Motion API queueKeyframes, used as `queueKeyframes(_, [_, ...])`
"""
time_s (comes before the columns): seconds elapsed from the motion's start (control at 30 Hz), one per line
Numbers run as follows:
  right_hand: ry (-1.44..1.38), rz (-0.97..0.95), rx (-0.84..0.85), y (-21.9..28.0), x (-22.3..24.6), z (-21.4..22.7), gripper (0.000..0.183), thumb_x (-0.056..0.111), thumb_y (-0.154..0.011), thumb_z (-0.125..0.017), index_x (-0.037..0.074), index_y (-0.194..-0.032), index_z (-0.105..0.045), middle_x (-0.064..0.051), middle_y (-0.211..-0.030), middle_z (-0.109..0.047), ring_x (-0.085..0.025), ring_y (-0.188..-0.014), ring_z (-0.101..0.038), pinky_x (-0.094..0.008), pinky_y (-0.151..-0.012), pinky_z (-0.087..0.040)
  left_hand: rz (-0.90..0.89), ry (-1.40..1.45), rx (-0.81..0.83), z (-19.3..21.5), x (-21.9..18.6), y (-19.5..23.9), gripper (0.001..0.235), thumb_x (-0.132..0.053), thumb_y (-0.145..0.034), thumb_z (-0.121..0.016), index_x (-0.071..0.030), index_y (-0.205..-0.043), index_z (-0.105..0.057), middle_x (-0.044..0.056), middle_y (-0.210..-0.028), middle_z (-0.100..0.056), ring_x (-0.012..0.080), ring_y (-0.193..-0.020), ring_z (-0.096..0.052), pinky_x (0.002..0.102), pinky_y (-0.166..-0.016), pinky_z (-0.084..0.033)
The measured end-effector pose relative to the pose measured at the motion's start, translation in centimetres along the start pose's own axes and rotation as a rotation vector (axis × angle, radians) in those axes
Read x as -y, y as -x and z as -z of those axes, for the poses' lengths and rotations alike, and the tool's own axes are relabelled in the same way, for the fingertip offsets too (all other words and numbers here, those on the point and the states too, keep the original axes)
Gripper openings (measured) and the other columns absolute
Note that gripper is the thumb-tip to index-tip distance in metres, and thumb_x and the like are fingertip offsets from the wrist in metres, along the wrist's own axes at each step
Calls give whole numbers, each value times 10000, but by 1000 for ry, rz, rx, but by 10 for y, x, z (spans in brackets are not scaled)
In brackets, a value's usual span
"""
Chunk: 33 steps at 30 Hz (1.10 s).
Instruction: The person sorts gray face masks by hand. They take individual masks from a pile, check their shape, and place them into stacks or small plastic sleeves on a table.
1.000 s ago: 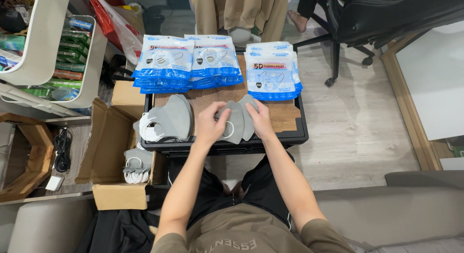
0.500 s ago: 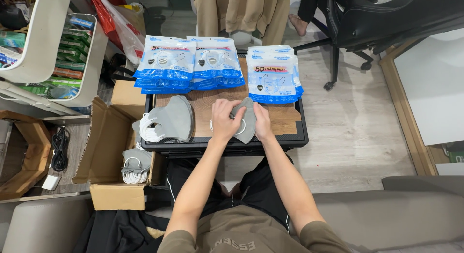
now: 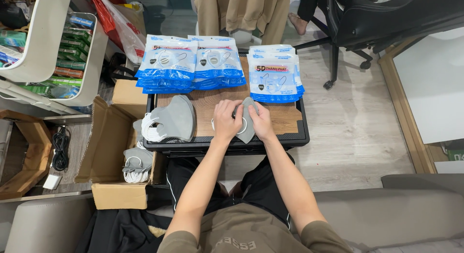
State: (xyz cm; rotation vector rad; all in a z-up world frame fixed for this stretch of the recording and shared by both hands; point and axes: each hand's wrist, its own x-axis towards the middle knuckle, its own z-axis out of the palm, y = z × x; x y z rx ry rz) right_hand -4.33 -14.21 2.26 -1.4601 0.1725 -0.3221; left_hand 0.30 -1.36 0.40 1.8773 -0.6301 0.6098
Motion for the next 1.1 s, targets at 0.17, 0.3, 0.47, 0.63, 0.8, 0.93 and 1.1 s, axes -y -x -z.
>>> queueKeyframes(0.17, [-9,12,17,5,8,-2,142,124,-1022,-615,98,-894,-672,45,-692,-610,-22,-662,-542,-160,-595,-440,24,21,2,0,2,1,50,-184,-990,-695,-173,-1006,-741,-7,-801,-631,226,-803,-661,330,-769,-513])
queueKeyframes(0.3, [50,27,33,7,20,-6,37,48,-929,-707,82,-915,-699,40,-720,-644,-37,-679,-537,-186,-603,-450,-6,27,-16,1,2,0,31,-171,-974,-709,-160,-984,-736,9,-795,-627,246,-790,-651,341,-744,-513])
queueKeyframes(0.47, [42,28,26,7,14,-5,56,35,-944,-685,81,-916,-700,38,-731,-645,-40,-692,-531,-185,-613,-445,-17,21,-26,1,3,0,31,-180,-970,-710,-161,-976,-734,5,-794,-630,244,-789,-652,341,-734,-514])
queueKeyframes(0.63, [36,27,3,7,14,-6,58,17,-934,-676,72,-927,-694,47,-744,-637,-35,-711,-538,-186,-620,-446,-72,17,-111,5,-5,-6,75,-136,-943,-722,-132,-1017,-739,4,-864,-655,236,-859,-676,340,-763,-521])
queueKeyframes(0.8, [39,20,4,5,7,-3,63,21,-931,-678,78,-923,-706,37,-735,-646,-35,-696,-553,-189,-620,-445,-171,-6,-163,30,-23,-3,110,-130,-935,-722,-108,-1042,-740,28,-920,-655,258,-917,-675,374,-826,-535])
queueKeyframes(0.93, [20,9,3,4,4,-4,58,21,-937,-676,71,-921,-701,29,-736,-644,-41,-689,-546,-197,-628,-450,-202,66,-97,81,-39,-4,147,-117,-929,-724,-96,-1073,-745,53,-916,-685,297,-891,-694,398,-817,-549])
queueKeyframes(1.1, [10,-4,11,3,8,-4,55,24,-941,-674,71,-929,-700,24,-751,-652,-43,-703,-555,-195,-643,-456,-130,-68,-75,165,-18,-24,161,-39,-931,-711,-82,-1081,-749,86,-944,-710,320,-905,-686,412,-840,-533])
